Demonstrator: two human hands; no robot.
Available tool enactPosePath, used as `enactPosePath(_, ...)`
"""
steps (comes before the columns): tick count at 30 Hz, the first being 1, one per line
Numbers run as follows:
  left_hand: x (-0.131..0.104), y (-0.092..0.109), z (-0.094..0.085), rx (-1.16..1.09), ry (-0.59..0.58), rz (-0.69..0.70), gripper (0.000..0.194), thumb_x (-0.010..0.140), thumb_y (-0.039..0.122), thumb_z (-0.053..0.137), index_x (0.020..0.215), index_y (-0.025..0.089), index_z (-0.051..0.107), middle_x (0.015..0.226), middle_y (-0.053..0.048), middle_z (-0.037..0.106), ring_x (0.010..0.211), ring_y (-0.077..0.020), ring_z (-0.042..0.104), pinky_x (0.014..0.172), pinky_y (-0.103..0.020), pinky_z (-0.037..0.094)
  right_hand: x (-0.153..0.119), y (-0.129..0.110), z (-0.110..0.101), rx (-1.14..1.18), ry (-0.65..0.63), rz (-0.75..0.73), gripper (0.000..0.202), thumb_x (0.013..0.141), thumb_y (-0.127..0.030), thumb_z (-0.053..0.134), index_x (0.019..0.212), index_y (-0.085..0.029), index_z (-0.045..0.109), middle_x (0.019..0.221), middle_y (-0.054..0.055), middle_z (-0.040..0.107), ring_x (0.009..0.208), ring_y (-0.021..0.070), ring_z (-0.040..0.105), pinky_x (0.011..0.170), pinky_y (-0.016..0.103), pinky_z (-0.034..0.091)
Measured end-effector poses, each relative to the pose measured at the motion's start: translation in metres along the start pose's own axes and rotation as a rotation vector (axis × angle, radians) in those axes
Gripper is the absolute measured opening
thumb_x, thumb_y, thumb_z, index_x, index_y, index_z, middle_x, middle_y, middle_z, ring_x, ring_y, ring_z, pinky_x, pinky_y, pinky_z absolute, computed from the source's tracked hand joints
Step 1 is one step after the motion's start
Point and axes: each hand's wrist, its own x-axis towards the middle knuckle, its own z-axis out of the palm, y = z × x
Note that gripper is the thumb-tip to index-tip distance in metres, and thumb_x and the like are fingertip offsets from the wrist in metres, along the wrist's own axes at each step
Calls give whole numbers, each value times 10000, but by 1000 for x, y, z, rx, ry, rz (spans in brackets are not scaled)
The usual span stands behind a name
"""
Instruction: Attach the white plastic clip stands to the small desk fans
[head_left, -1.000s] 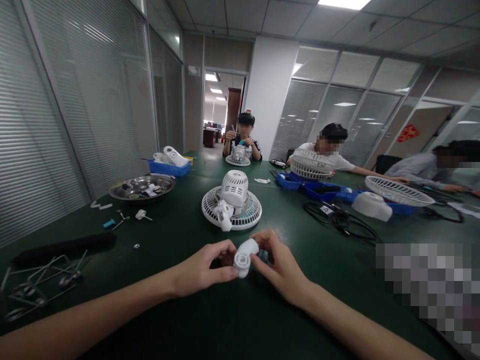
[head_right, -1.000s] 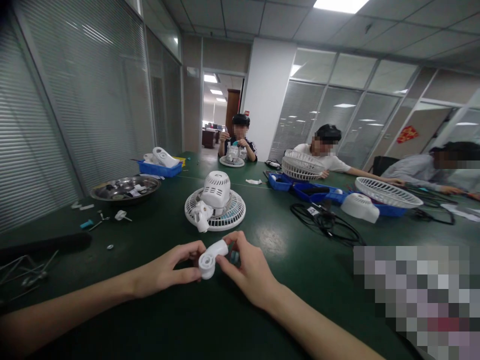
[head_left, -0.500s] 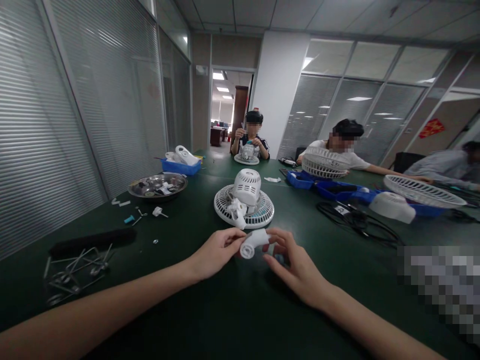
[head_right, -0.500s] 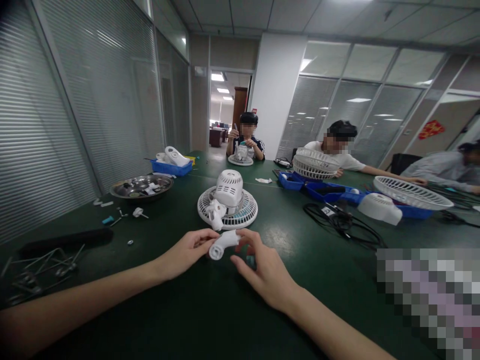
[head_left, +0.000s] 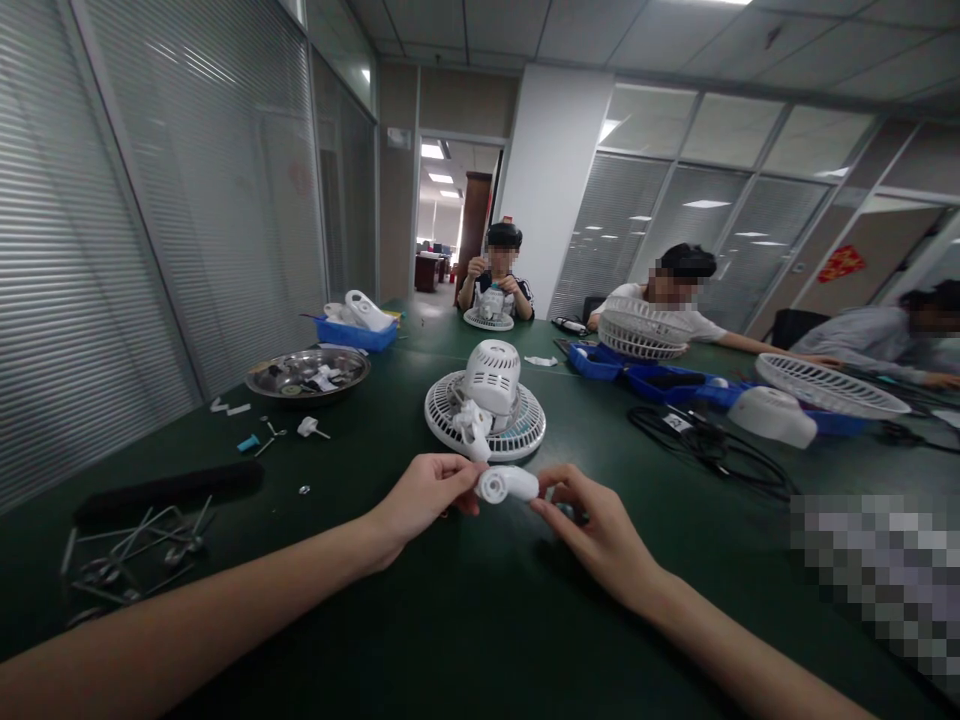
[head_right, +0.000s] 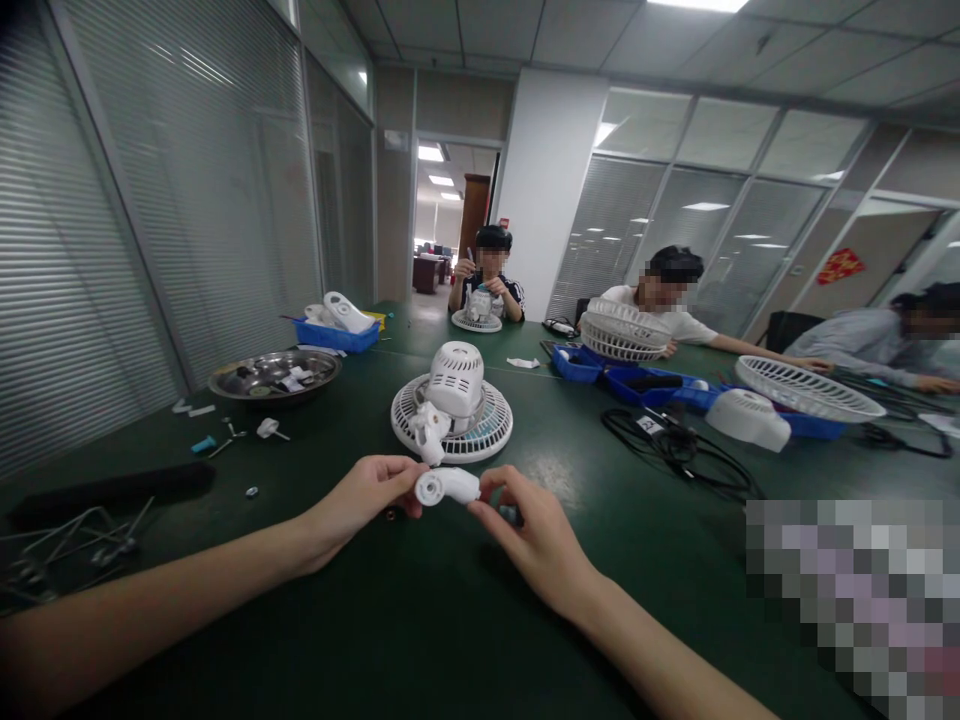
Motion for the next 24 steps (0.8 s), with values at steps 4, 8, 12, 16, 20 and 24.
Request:
enactPosePath(4, -3, 5, -1, -97, -110, -4, 405, 808, 508, 577, 910, 124, 655, 842, -38, 641, 791, -146, 535, 730, -276, 369, 0, 2, 0, 91, 2, 4, 186, 911, -344, 493, 1027, -205, 533, 957, 53, 614, 710, 136, 564, 568, 235, 462)
enactPosePath(8, -6, 8, -1, -97, -190, 11, 359, 769, 427, 656, 973, 132, 667, 931, -40, 652, 856, -153, 527, 786, -281, 377, 1, 3, -1, 115, 3, -7, 205, 931, -315, 456, 1100, -214, 513, 1016, 57, 616, 753, 139, 580, 619, 250, 483)
enactPosePath(12, -4, 5, -1, -69, -144, 14, 363, 787, 435, 638, 981, 130, 670, 939, -46, 656, 861, -157, 541, 784, -286, 395, 2, 0, -1, 47, -17, 8, 234, 916, -293, 468, 1136, -222, 502, 961, 51, 624, 781, 161, 587, 631, 273, 474)
enactPosePath(16, 2, 0, 0, -107, -88, 11, 363, 792, 430, 632, 977, 120, 664, 955, -71, 667, 883, -172, 584, 829, -310, 430, 2, -2, 1, -13, -41, 60, 328, 892, -259, 465, 1218, -234, 430, 882, 26, 599, 700, 154, 567, 577, 272, 445)
enactPosePath(20, 3, 0, 0, -96, -62, -12, 331, 800, 408, 622, 952, 116, 650, 910, -71, 681, 835, -169, 616, 801, -313, 452, 1, 2, 2, -40, 75, 2, 351, 822, -109, 415, 1152, -218, 469, 978, 49, 562, 838, 179, 556, 729, 326, 465)
enactPosePath(24, -2, 6, 1, 39, -59, -45, 315, 814, 393, 600, 976, 129, 655, 876, -57, 698, 797, -167, 626, 725, -289, 442, 1, 4, 1, -15, 141, -78, 395, 825, -47, 323, 1121, -223, 515, 1147, 83, 501, 1045, 207, 510, 879, 377, 438)
